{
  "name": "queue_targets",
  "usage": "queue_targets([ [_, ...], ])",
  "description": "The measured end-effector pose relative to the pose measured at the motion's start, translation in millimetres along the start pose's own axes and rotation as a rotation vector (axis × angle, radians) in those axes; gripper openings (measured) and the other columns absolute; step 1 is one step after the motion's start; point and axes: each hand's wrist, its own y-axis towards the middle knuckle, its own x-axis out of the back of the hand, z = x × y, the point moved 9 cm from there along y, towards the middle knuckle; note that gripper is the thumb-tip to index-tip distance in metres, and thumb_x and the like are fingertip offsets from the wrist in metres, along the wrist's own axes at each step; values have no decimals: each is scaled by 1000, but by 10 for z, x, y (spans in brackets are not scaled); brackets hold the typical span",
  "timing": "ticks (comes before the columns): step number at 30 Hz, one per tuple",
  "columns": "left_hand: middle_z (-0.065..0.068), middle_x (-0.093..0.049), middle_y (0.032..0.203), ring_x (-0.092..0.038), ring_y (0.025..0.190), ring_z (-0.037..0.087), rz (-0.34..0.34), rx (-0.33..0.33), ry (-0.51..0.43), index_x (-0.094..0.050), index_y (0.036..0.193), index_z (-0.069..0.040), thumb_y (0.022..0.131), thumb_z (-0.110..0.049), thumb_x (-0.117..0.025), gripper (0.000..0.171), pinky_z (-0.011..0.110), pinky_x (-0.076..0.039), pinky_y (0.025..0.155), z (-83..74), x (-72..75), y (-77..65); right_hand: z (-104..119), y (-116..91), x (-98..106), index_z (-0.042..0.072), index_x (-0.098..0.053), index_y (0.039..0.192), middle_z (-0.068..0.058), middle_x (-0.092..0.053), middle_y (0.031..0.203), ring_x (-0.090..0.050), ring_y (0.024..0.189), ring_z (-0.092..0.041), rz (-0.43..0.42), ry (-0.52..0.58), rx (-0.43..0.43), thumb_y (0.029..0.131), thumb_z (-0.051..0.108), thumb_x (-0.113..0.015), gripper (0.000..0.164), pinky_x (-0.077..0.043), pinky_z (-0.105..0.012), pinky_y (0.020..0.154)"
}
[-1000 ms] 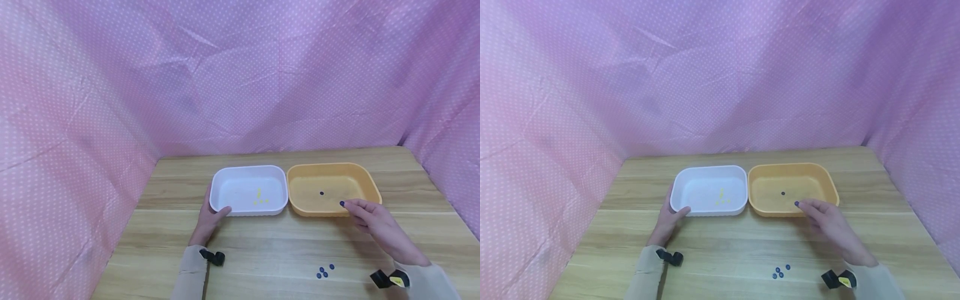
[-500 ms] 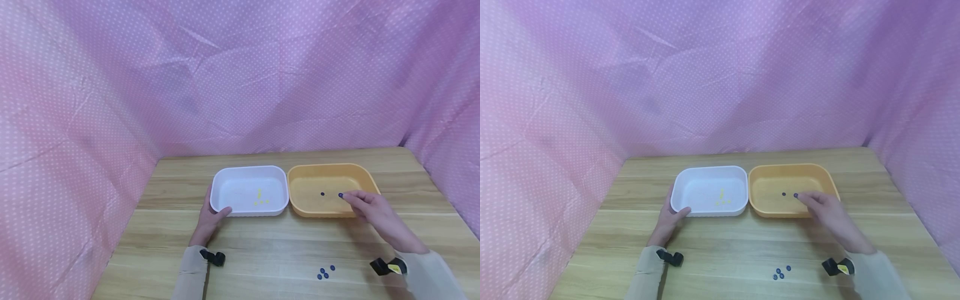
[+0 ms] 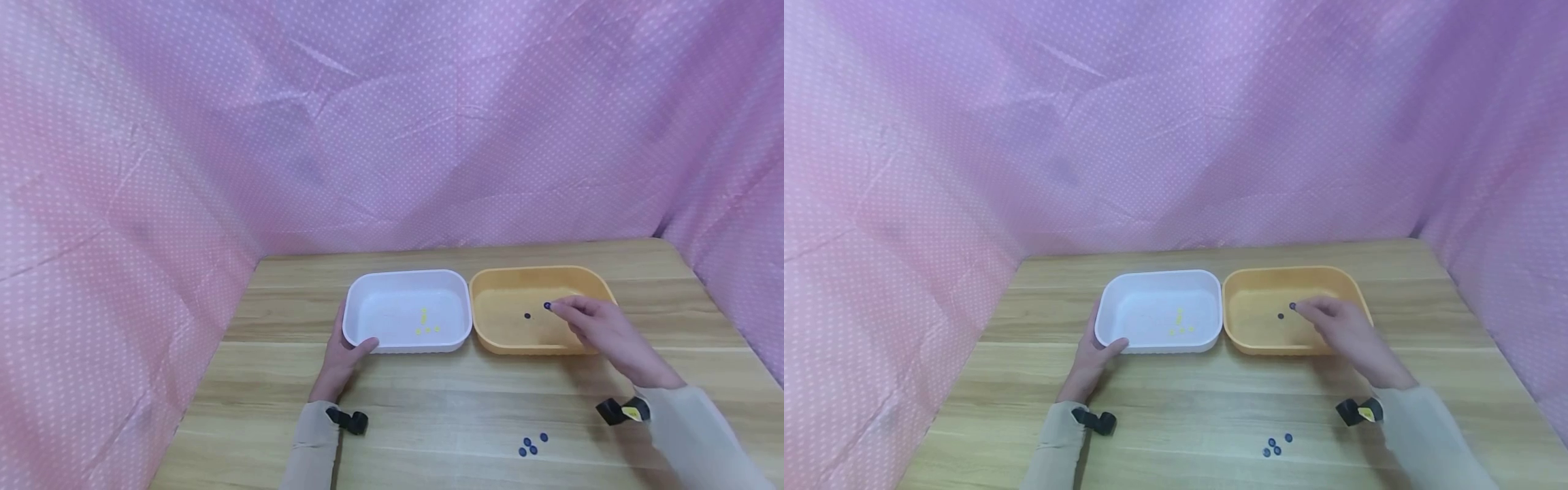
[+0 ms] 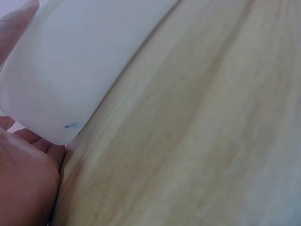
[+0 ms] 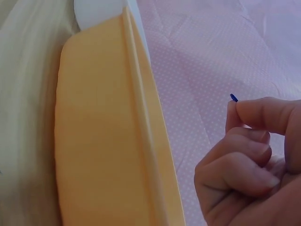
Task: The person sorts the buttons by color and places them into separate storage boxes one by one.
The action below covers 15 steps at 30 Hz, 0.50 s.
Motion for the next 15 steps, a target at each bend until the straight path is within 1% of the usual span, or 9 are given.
queue_targets([
  [2,-8,-23,158,-29,141,19,-4,-19,12,-8,158,-24,82,-8,-78,104,39,-26,115,15,8,11,16,48,-6,5,-64,114,3,-38,66,-38,56,-13,3,-48,-10,95,51,-55,50,-34,-32,47],
  [3,-8,-23,158,-29,141,19,-6,-28,16,-9,158,-23,81,-9,-78,104,40,-26,115,15,8,12,31,70,-12,5,-64,115,1,-42,71,-41,61,-14,8,-80,-6,96,51,-53,52,-36,-30,50],
  [4,-8,-23,158,-29,141,19,-8,-34,22,-9,158,-23,81,-9,-79,104,40,-26,115,17,12,12,45,93,-20,4,-64,117,-1,-48,77,-46,67,-15,12,-111,-3,96,52,-52,53,-39,-27,53],
  [6,-7,-23,158,-29,141,20,-9,-45,29,-10,158,-22,81,-10,-79,105,41,-26,115,13,16,10,60,138,-41,4,-64,120,-8,-57,92,-50,80,-20,21,-162,-2,97,51,-51,55,-43,-27,63],
  [8,-7,-23,158,-30,140,20,-13,-46,32,-10,158,-22,80,-11,-80,105,42,-26,114,12,20,7,66,179,-66,2,-63,122,-14,-59,111,-51,95,-26,33,-201,5,98,50,-50,55,-45,-29,72],
  [9,-8,-24,158,-31,140,20,-13,-44,29,-10,158,-22,80,-11,-80,105,42,-27,114,13,19,6,64,200,-80,1,-63,122,-15,-59,117,-51,99,-28,42,-209,10,99,48,-50,54,-45,-31,75],
  [12,-10,-25,157,-33,139,18,-13,-34,26,-10,158,-24,81,-12,-80,105,41,-28,114,21,20,9,20,261,-112,0,-63,121,-16,-60,119,-50,100,-29,62,-224,-2,99,46,-51,52,-44,-31,76],
  [15,-12,-25,156,-32,139,17,-13,-26,29,-9,158,-26,81,-14,-80,105,40,-29,113,29,22,13,-14,319,-129,-1,-65,118,-15,-63,114,-51,96,-25,73,-252,13,99,41,-53,48,-44,-31,76],
])
